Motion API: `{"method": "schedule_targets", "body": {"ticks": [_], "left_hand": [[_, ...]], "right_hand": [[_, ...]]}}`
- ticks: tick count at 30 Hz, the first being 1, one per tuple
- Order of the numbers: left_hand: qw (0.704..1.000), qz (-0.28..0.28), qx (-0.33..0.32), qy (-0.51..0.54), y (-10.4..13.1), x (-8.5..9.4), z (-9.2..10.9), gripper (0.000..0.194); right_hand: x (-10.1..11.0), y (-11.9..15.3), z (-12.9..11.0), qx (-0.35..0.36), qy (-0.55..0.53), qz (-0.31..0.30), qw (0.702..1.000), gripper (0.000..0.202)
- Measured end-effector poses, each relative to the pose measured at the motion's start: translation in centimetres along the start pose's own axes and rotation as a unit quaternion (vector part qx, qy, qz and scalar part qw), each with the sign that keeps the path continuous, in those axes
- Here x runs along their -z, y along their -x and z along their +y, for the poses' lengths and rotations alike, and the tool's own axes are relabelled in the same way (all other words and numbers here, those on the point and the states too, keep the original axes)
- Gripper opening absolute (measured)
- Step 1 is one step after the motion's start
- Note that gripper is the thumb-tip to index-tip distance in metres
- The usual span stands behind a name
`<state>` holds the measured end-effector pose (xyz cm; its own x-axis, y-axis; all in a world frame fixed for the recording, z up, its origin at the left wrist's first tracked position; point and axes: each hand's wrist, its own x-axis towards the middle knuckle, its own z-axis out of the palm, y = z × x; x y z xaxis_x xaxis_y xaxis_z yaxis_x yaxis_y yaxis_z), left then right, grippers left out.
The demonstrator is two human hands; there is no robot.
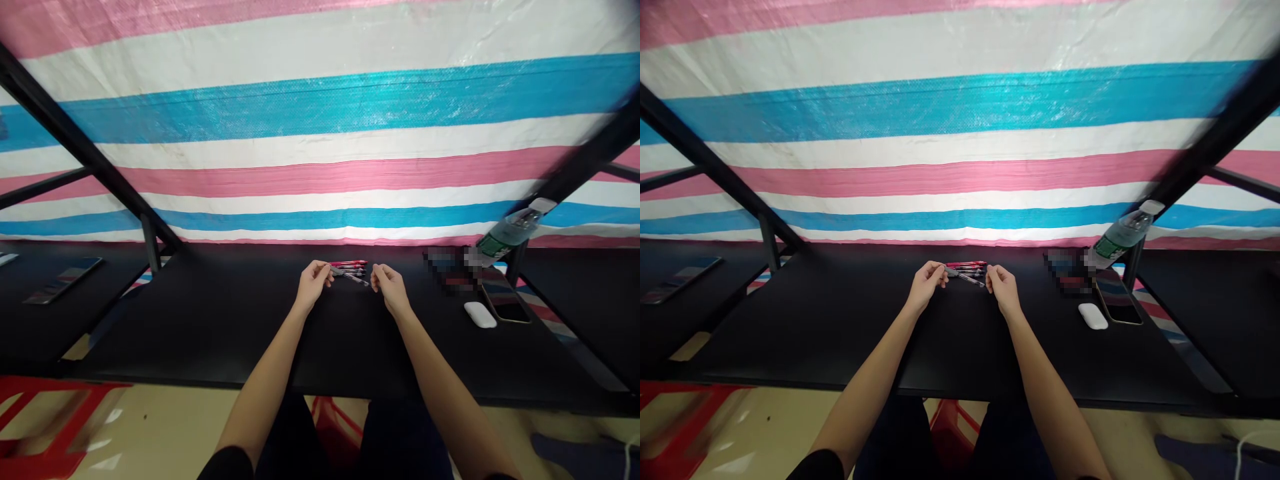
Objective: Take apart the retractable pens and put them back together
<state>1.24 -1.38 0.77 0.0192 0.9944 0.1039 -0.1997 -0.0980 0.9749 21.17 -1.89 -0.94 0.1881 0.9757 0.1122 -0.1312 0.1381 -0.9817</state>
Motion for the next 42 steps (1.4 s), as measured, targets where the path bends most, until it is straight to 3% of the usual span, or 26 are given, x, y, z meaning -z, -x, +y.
{"method": "schedule_targets", "body": {"ticks": [7, 14, 21, 33, 42], "left_hand": [[0.998, 0.025, 0.033, 0.055, -0.2, 0.1, -0.2, 0.026], [0.991, 0.021, 0.056, 0.117, -0.3, 0.4, -0.3, 0.028], [0.988, 0.02, 0.086, 0.126, -0.4, 0.5, -0.2, 0.028], [0.993, 0.031, 0.071, 0.091, -0.2, 0.3, 0.3, 0.037], [0.998, 0.046, -0.003, -0.052, -0.3, 0.5, -0.5, 0.044]], "right_hand": [[0.0, -0.2, 1.0, 0.092, 0.107, 0.03, 0.99, 0.03], [-0.4, 0.1, 0.6, 0.024, 0.031, -0.051, 0.998, 0.034], [-0.4, 0.2, -0.2, -0.013, -0.073, -0.062, 0.995, 0.032], [-0.2, 0.0, -0.4, -0.026, -0.102, -0.03, 0.994, 0.029], [-0.1, 0.0, -0.3, -0.02, -0.093, -0.048, 0.994, 0.029]]}}
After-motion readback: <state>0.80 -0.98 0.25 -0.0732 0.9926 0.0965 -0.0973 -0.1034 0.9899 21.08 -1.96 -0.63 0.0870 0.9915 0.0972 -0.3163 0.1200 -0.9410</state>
